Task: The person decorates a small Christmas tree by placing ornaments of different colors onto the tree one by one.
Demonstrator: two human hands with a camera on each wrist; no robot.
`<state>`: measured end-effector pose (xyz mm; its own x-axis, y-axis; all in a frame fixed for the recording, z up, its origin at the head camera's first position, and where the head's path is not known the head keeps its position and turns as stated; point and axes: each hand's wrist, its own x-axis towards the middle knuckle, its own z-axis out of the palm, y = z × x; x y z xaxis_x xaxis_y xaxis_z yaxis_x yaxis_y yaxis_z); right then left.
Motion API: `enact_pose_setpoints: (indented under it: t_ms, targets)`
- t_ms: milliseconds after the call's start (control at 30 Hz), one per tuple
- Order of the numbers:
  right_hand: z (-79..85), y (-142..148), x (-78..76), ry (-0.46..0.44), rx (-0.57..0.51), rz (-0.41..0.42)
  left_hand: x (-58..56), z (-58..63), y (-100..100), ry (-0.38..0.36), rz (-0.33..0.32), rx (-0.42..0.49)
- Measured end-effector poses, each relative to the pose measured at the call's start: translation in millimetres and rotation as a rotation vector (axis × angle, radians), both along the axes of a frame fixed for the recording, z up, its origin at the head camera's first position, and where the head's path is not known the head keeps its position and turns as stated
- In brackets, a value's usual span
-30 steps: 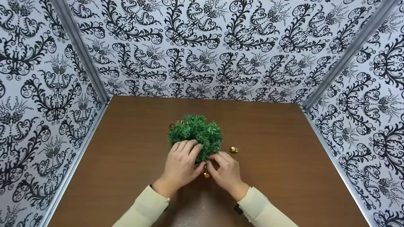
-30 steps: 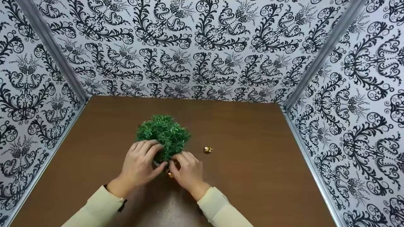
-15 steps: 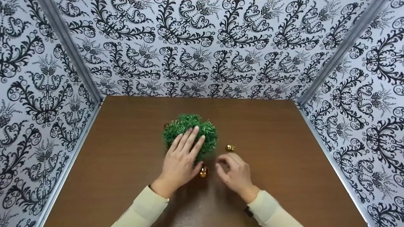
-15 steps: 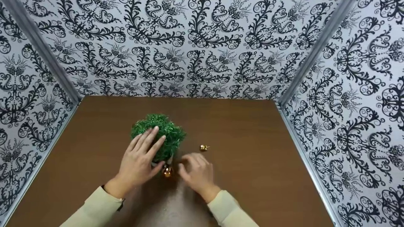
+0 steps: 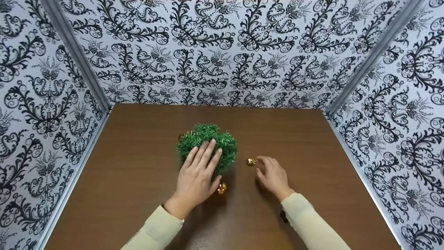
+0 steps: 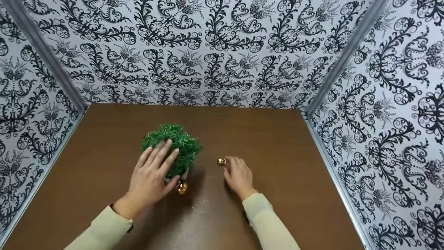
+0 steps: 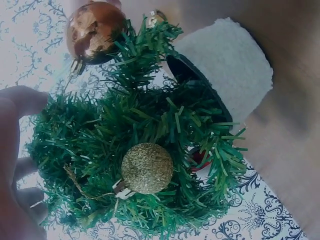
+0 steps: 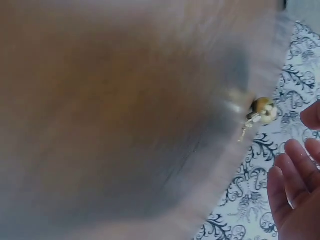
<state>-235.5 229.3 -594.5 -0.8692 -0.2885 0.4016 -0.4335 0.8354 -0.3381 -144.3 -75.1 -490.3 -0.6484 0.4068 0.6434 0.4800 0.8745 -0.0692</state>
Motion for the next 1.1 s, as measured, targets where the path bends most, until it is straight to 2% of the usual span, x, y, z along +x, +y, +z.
enact_pose_setpoints:
  t_ms: [100,300,667,1100]
  targets:
    - [-5.3,-6.0,-13.7,-0.020,0.016,0.016,-0.4,-0.2,-1.0,-0.011,-0.012,0.015]
    - [-12.3,-13.6,-26.1,-0.027,0.043,0.031,0.3,-0.7,-0.6,-0.038,-0.027,0.035]
    - [-20.3,-18.1,-37.9,0.001,0.111,0.056,-0.5,-0.5,-1.1,-0.050,-0.016,0.025]
    - [-19.6,-20.5,-41.0,0.047,0.146,0.059,-3.3,5.5,-7.7,-0.065,-0.040,0.019]
